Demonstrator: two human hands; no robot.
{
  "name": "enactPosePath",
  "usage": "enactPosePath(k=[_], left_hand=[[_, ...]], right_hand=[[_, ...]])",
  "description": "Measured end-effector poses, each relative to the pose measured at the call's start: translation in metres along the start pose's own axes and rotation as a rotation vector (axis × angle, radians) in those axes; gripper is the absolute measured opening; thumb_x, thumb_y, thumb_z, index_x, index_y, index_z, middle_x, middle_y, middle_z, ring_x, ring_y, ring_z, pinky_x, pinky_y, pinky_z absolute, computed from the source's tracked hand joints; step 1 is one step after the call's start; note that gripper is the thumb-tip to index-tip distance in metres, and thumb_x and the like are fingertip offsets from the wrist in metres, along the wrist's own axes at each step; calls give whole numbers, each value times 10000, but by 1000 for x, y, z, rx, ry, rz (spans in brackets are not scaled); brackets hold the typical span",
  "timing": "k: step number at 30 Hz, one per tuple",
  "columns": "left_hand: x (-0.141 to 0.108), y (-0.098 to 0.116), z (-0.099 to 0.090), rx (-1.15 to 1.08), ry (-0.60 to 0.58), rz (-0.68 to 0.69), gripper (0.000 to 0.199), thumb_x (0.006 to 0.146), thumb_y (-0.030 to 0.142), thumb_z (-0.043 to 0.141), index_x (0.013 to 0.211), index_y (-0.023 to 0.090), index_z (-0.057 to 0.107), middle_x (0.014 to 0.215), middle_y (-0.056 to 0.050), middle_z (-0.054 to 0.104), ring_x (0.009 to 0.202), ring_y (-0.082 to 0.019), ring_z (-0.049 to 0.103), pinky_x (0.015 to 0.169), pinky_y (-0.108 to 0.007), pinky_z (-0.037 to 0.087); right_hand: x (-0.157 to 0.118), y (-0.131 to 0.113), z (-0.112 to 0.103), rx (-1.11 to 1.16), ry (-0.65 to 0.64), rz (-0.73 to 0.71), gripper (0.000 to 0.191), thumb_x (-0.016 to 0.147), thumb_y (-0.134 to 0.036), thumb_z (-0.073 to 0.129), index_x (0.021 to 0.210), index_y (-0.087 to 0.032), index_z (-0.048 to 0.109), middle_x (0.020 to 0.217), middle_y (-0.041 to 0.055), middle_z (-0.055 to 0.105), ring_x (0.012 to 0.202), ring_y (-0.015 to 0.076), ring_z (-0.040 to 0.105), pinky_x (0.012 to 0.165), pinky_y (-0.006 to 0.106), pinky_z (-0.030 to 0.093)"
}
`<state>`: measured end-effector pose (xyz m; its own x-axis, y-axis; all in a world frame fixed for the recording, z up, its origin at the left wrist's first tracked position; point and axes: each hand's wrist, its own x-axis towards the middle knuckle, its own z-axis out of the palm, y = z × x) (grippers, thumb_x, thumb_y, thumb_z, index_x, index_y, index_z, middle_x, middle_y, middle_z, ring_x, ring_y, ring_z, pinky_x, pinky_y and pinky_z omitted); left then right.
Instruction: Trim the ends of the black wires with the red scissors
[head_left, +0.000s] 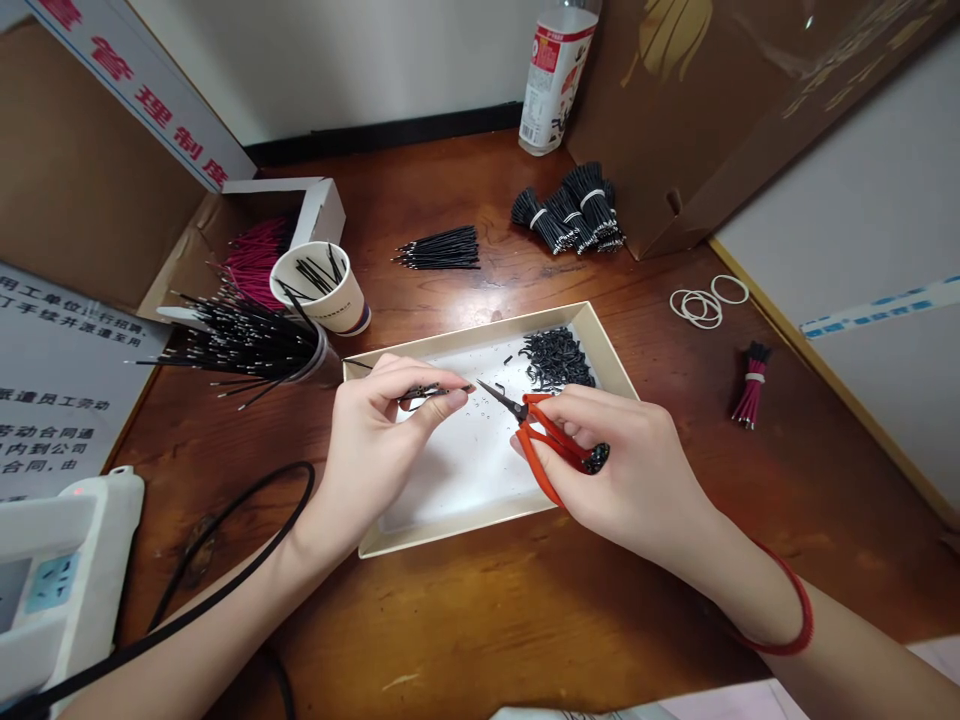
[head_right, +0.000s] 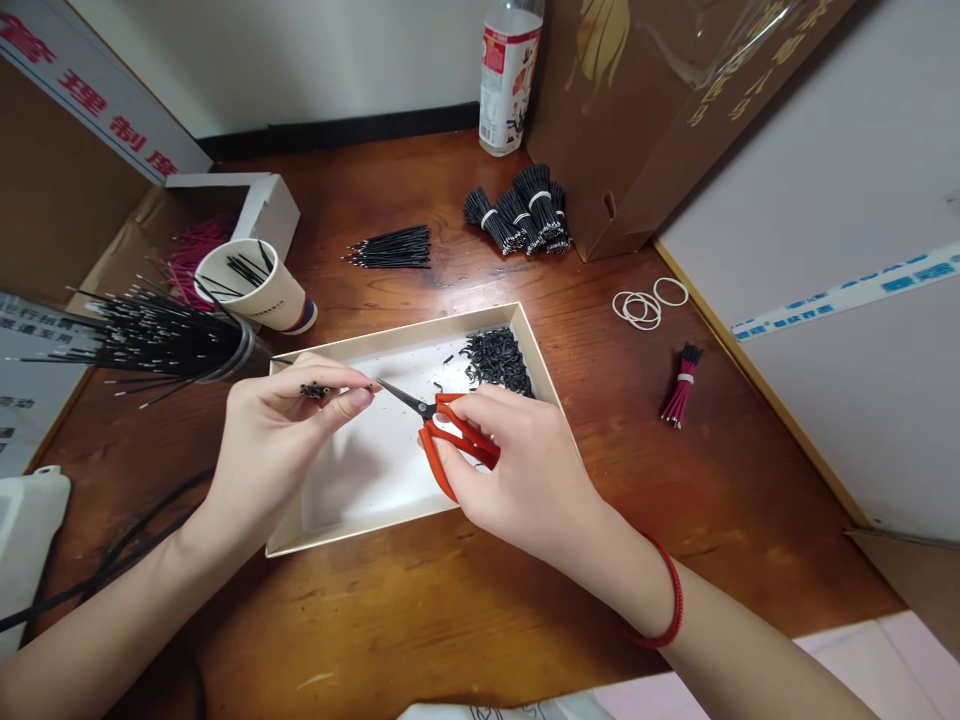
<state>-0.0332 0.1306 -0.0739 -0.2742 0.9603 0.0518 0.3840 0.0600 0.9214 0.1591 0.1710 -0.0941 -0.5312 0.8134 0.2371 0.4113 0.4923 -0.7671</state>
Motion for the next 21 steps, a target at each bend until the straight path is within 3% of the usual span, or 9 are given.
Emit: enactPosePath(k=[11, 21], left_hand=[[0, -1, 1, -4, -8, 20, 97, 764, 166, 735, 772, 258, 763, 786, 41, 723, 775, -129, 586, 714, -272, 429], [0, 0, 1, 13, -11, 7, 81, 756, 176, 735, 759, 252, 764, 773, 28, 719, 761, -141, 580, 716, -283, 429]], right_hand=[[0, -1, 1, 4, -23, 2, 132, 829, -183, 629, 702, -166, 598, 591, -24, 474, 522, 81, 396, 493, 229, 331], [0, -1, -1, -31, -49, -27, 215, 843, -136, 588, 638, -170, 530, 570, -30, 430, 519, 82, 364, 505, 229, 313]])
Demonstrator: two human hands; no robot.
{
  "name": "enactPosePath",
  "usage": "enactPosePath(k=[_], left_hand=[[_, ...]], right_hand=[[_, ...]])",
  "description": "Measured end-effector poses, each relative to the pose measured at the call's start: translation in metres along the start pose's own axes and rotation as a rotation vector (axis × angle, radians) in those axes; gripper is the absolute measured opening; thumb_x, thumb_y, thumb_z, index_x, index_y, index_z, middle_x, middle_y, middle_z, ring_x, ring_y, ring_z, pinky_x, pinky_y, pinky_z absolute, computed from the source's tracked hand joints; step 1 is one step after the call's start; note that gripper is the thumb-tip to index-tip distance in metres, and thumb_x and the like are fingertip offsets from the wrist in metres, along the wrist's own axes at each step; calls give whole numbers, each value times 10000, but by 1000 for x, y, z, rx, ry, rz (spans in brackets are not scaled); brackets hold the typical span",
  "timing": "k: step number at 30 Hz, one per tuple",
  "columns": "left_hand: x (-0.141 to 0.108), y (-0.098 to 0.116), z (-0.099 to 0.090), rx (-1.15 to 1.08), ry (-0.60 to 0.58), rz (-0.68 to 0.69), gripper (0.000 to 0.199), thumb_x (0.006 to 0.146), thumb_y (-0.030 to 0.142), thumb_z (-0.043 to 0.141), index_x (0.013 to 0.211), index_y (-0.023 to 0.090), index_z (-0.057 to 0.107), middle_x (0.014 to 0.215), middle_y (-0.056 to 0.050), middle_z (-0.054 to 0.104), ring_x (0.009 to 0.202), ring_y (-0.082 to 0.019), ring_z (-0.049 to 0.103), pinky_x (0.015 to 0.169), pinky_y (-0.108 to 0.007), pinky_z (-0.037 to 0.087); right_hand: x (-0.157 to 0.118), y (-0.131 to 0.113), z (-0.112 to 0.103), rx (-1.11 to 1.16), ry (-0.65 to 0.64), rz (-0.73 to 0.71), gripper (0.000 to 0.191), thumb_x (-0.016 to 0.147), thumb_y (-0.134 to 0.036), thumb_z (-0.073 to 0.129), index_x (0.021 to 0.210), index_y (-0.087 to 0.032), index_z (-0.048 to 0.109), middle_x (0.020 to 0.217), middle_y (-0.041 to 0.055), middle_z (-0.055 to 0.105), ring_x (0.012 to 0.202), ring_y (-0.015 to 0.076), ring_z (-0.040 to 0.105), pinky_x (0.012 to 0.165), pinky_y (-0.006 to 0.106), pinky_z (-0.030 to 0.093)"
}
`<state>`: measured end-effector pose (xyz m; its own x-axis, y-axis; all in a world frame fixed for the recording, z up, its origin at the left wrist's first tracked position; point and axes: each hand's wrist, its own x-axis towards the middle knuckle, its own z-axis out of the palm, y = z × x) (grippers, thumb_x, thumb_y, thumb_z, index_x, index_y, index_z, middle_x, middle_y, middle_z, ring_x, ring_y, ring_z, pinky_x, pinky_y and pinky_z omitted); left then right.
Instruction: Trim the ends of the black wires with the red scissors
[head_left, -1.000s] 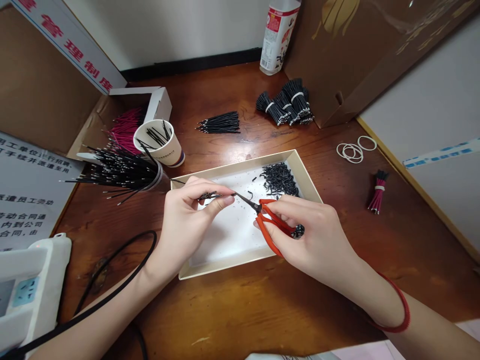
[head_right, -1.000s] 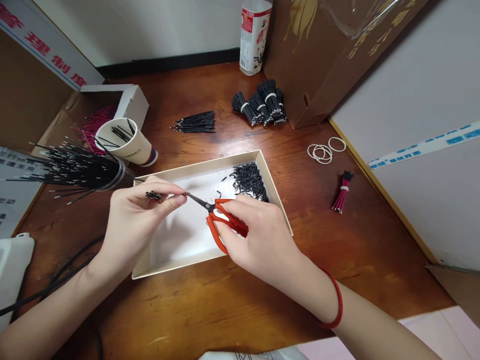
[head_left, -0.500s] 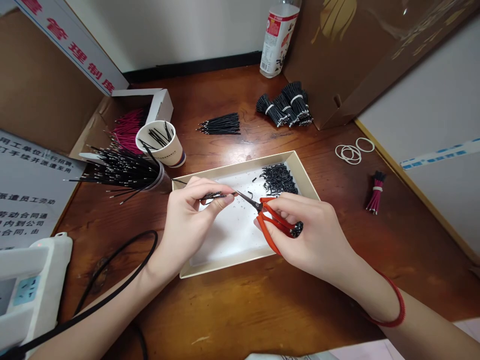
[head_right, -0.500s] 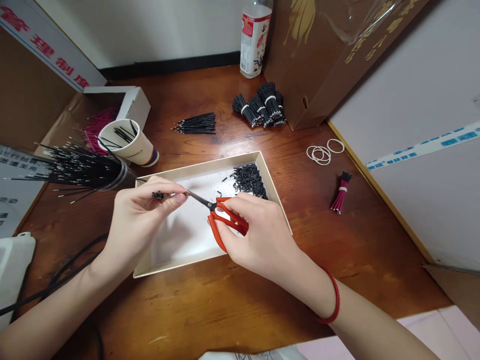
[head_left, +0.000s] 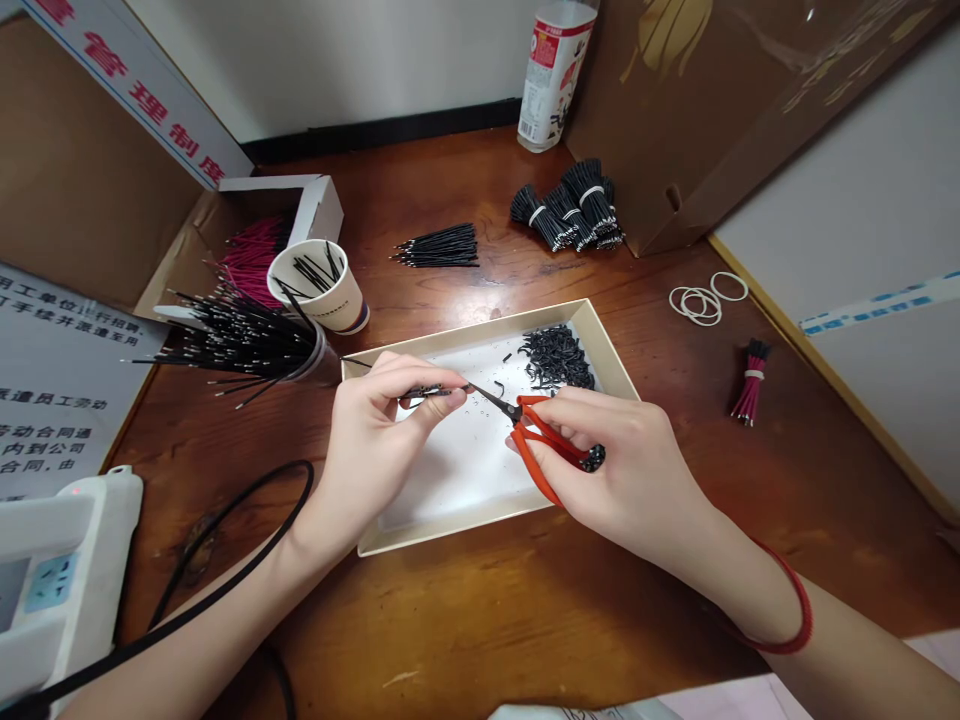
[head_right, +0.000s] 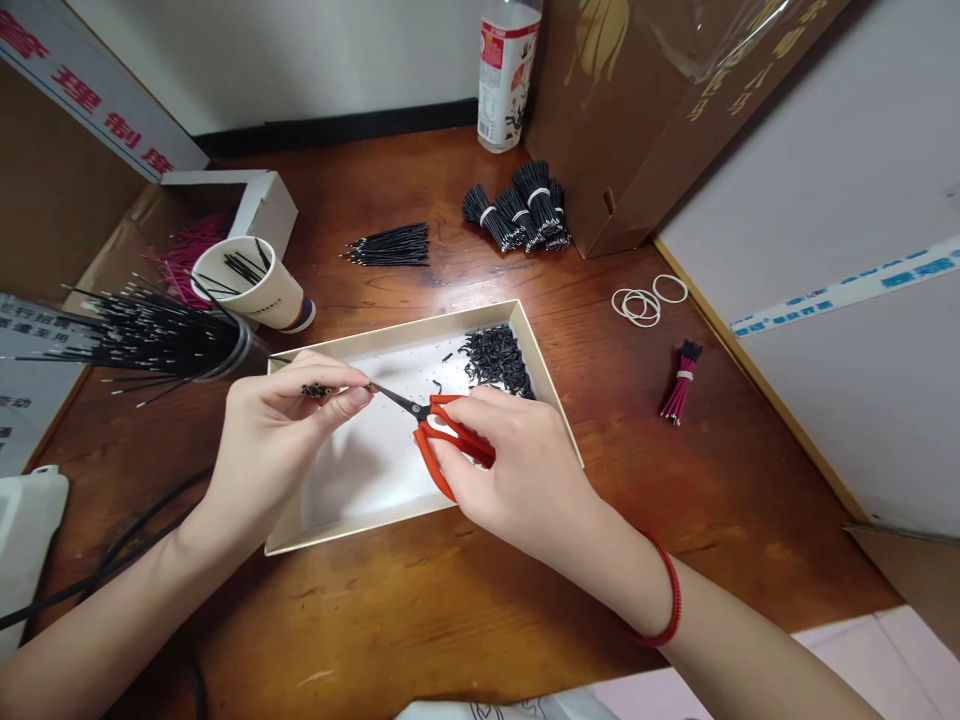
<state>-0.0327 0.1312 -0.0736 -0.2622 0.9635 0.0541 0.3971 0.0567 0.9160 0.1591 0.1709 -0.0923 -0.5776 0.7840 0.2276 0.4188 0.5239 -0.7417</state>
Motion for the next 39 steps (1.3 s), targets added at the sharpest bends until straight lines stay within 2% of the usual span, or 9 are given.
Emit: enactPosePath(k=[11, 23, 32, 39], left_hand=[[1, 0, 0, 15, -22, 2, 65, 777, 211, 709, 773, 242, 767, 809, -13, 717, 799, -177, 587, 775, -323, 449], [1, 2, 0, 14, -25, 8, 82, 777, 176, 697, 764, 226, 761, 794, -11, 713, 777, -167, 580, 752, -310, 446], [2, 1, -1, -8, -40, -22, 72, 770, 192, 696, 741, 225, 752, 782, -17, 702, 781, -179, 578, 765, -321, 446], [2, 1, -1, -3, -55, -16, 74, 791, 223, 684, 764, 227, 753, 799, -25, 711, 807, -198, 589, 789, -345, 446]], right_hand=[[1, -1, 0, 23, 18, 49, 144, 817, -156, 613, 681, -175, 569, 577, -27, 452, 518, 92, 397, 492, 238, 326], [1, 0, 0, 39, 18, 34, 141, 819, -166, 622, 682, -166, 590, 580, -27, 456, 526, 88, 391, 499, 233, 326], [-1, 2, -1, 35, -26, 10, 212, 832, -121, 587, 633, -166, 532, 577, -31, 409, 528, 87, 348, 502, 237, 300], [2, -1, 0, 58, 31, 35, 184, 825, -166, 611, 660, -175, 530, 582, -31, 432, 518, 89, 384, 499, 228, 325]])
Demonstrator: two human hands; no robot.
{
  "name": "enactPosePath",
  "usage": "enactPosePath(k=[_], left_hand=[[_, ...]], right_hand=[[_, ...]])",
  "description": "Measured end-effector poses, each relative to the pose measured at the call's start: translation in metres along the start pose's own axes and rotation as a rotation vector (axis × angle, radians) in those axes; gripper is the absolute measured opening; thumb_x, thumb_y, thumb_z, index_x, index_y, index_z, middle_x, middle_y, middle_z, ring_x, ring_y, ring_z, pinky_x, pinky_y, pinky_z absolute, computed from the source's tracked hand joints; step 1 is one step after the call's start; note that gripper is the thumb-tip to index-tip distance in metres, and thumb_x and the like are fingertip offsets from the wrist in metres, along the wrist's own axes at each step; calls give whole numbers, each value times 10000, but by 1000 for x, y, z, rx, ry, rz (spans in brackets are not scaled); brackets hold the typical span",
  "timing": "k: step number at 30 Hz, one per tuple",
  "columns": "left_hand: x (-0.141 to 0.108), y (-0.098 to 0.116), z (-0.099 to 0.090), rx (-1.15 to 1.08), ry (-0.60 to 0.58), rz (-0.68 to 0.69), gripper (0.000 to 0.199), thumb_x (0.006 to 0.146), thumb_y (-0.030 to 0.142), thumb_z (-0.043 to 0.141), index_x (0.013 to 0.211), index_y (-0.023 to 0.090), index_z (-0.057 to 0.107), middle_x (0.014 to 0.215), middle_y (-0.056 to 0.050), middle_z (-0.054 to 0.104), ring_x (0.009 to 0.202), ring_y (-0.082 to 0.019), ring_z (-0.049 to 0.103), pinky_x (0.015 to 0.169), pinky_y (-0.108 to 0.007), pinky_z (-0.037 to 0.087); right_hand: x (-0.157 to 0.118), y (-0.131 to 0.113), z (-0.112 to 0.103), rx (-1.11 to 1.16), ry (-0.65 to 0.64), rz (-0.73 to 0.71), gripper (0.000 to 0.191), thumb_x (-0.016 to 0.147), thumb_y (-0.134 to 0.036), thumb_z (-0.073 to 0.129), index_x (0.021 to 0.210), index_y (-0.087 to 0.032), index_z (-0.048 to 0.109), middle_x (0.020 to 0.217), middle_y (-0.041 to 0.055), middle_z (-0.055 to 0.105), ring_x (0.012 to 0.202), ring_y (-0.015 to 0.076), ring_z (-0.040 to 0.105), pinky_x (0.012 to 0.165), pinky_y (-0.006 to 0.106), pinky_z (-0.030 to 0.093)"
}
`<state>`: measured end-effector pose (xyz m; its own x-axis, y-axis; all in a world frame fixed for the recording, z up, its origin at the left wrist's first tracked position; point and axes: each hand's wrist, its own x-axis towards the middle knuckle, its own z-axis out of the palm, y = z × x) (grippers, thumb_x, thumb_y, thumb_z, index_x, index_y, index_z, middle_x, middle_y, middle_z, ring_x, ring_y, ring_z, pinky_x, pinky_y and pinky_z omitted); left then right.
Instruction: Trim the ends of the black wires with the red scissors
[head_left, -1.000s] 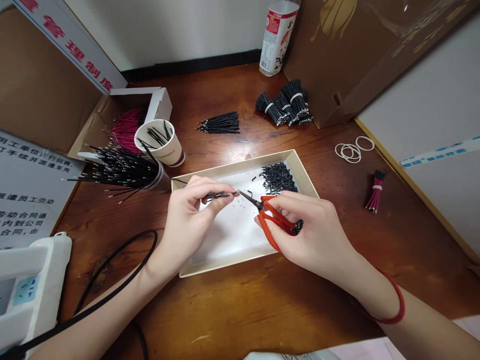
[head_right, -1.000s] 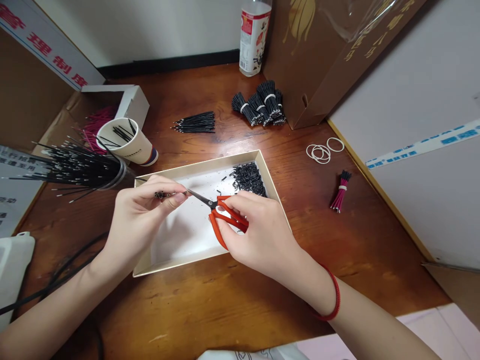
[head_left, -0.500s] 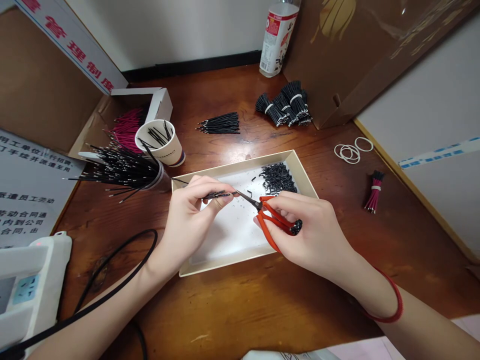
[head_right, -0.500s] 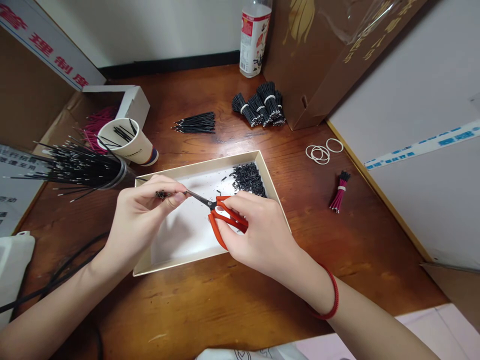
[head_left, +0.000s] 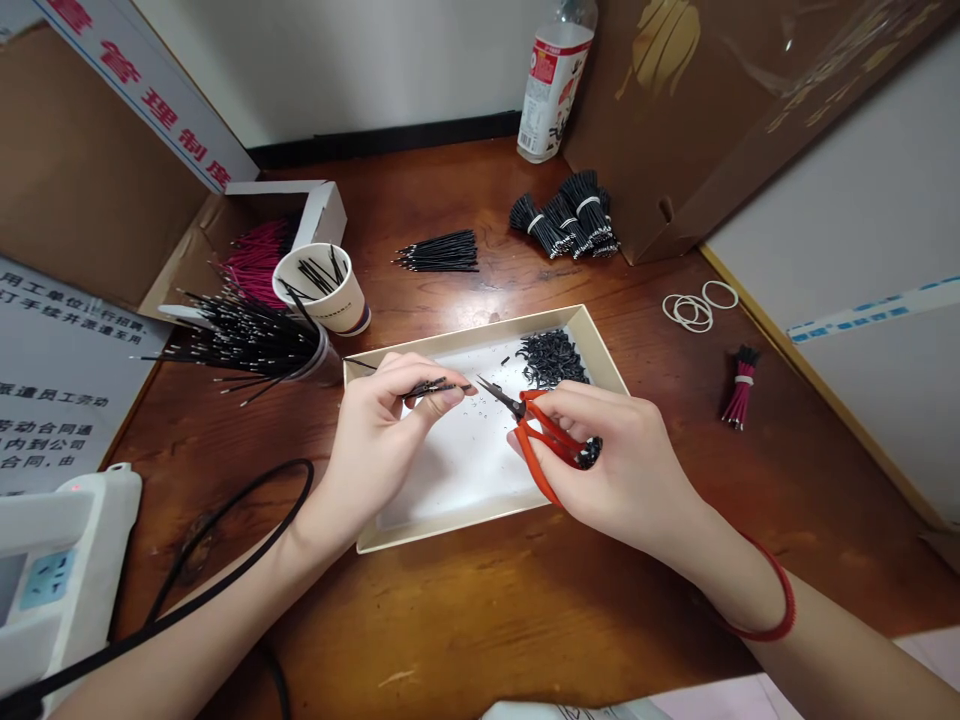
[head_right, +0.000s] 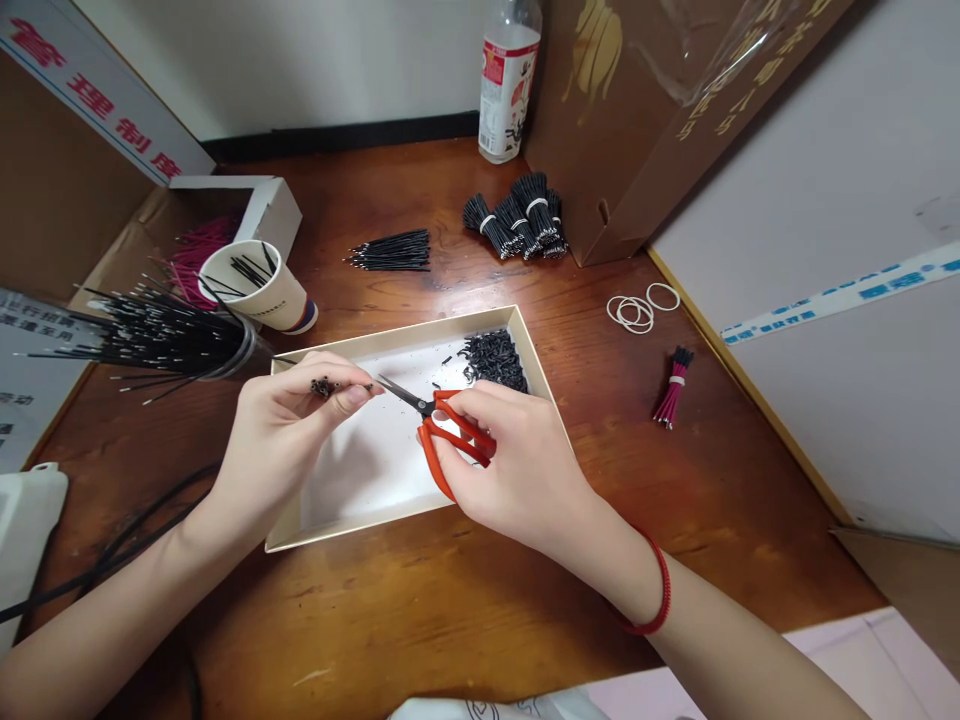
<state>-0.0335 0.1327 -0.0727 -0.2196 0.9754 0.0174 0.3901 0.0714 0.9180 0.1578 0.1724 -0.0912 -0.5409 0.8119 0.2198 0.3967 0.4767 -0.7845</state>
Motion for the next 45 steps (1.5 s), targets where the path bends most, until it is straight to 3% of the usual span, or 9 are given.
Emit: enactPosePath(k=[9, 21, 45], left_hand=[[0, 0, 0, -1, -3, 1, 77, 795, 220, 680, 760, 231, 748, 791, -22, 702, 789, -192, 578, 786, -340, 435], [1, 1, -1, 9, -13, -2, 92, 803, 208, 671, 739, 225, 735, 774, -13, 689, 785, -191, 575, 796, -338, 421], [1, -2, -1, 6, -57, 51, 115, 852, 195, 633, 794, 213, 731, 813, -1, 695, 812, -167, 568, 773, -299, 408]], right_hand=[[0, 0, 1, 13, -15, -10, 184, 823, -167, 613, 660, -171, 527, 602, -22, 475, 536, 87, 400, 511, 221, 335], [-2, 3, 0, -17, -31, -28, 133, 841, -148, 607, 710, -169, 613, 570, -35, 407, 526, 94, 343, 500, 243, 301], [-1, 4, 1, -2, 2, -42, 158, 826, -169, 632, 674, -157, 592, 571, -33, 418, 526, 84, 358, 502, 225, 314]])
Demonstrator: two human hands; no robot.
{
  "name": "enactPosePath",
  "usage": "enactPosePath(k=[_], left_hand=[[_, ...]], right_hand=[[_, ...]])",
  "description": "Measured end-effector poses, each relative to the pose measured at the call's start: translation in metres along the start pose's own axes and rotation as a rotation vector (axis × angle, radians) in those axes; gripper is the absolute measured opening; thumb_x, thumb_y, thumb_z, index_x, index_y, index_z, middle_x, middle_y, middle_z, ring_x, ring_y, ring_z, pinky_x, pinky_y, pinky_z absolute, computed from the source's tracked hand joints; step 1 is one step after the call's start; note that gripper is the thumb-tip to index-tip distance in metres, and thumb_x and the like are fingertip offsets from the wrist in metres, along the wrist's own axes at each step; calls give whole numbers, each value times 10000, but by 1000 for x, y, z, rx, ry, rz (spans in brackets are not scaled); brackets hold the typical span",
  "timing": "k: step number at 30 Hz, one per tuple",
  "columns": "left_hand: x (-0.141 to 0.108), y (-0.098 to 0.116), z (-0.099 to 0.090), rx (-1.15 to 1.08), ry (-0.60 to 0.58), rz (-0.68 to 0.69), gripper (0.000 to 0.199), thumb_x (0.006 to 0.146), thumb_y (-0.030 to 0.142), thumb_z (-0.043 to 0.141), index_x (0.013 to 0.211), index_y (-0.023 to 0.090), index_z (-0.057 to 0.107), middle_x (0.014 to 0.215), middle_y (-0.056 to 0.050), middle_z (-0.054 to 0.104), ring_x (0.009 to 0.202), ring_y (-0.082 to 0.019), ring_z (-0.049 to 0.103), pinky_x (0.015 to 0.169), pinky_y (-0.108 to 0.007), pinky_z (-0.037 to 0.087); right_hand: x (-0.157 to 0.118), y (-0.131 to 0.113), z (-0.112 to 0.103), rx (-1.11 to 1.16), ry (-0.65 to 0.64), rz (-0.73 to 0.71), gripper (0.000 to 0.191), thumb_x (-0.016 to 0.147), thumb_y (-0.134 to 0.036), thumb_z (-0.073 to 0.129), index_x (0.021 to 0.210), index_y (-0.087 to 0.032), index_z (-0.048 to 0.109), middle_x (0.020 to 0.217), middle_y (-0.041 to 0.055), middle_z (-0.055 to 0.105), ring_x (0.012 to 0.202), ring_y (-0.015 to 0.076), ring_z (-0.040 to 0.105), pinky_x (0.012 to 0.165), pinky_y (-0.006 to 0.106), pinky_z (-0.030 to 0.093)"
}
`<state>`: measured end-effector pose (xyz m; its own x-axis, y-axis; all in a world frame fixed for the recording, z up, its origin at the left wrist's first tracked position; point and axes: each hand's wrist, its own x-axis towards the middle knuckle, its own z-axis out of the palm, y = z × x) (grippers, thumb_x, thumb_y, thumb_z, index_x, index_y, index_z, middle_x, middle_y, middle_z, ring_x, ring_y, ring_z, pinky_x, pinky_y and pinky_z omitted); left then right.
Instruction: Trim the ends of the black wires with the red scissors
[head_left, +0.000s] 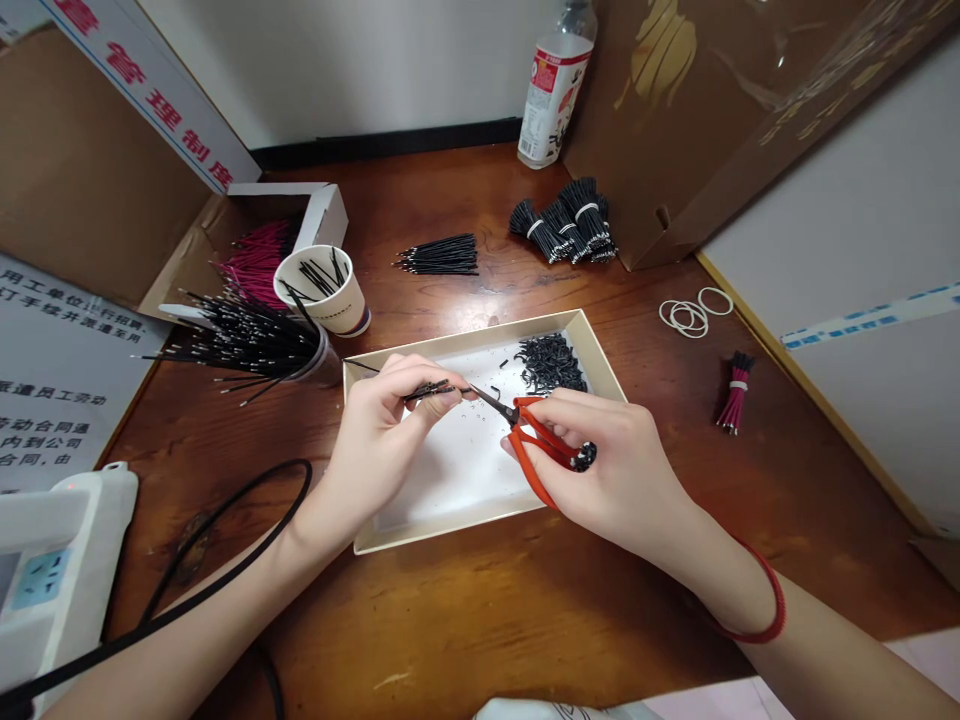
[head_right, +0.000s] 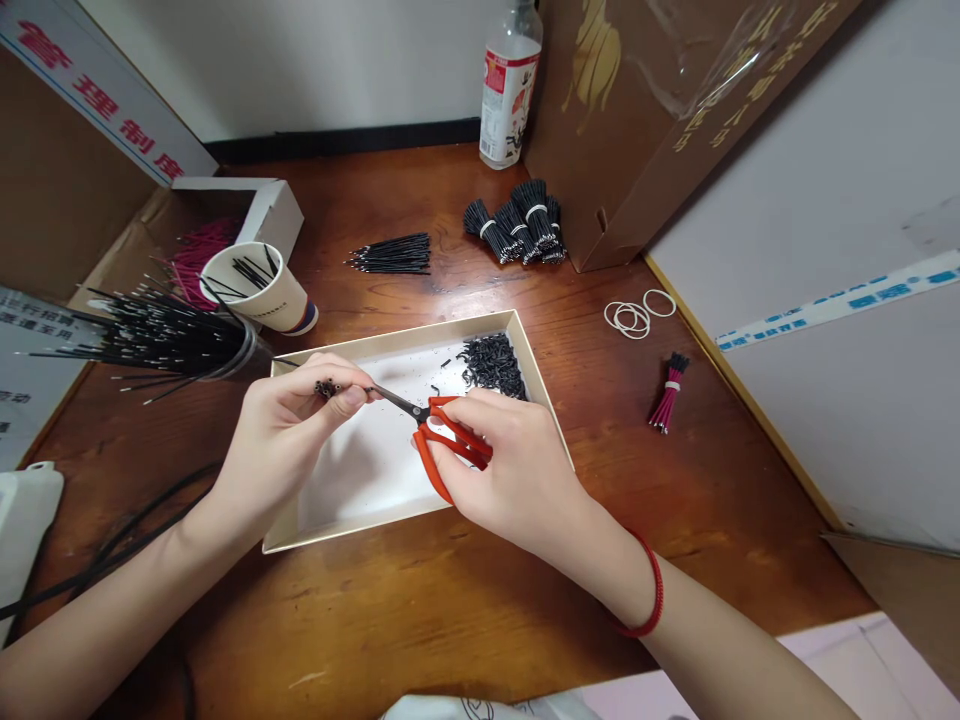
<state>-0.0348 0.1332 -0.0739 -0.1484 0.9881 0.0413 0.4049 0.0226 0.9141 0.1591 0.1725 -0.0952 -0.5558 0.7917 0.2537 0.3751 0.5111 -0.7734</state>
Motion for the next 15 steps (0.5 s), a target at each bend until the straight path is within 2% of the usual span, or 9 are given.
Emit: enactPosePath(k=[4, 15], left_hand=[[0, -1, -1, 1, -16, -11, 133, 857, 187, 627, 769, 213, 723, 800, 9, 685, 805, -159, 559, 761, -291, 395], [-1, -3, -2, 7, -41, 18, 154, 884, 200, 602, 784, 224, 717, 806, 20, 672, 823, -153, 544, 767, -288, 379]], right_hand=[[-1, 3, 0, -9, -20, -9, 98, 831, -151, 621, 735, -152, 643, 572, -36, 394, 523, 90, 335, 494, 237, 295], [1, -2, -1, -7, 23, -13, 155, 794, -141, 646, 646, -126, 602, 560, -44, 386, 518, 66, 332, 489, 211, 300]])
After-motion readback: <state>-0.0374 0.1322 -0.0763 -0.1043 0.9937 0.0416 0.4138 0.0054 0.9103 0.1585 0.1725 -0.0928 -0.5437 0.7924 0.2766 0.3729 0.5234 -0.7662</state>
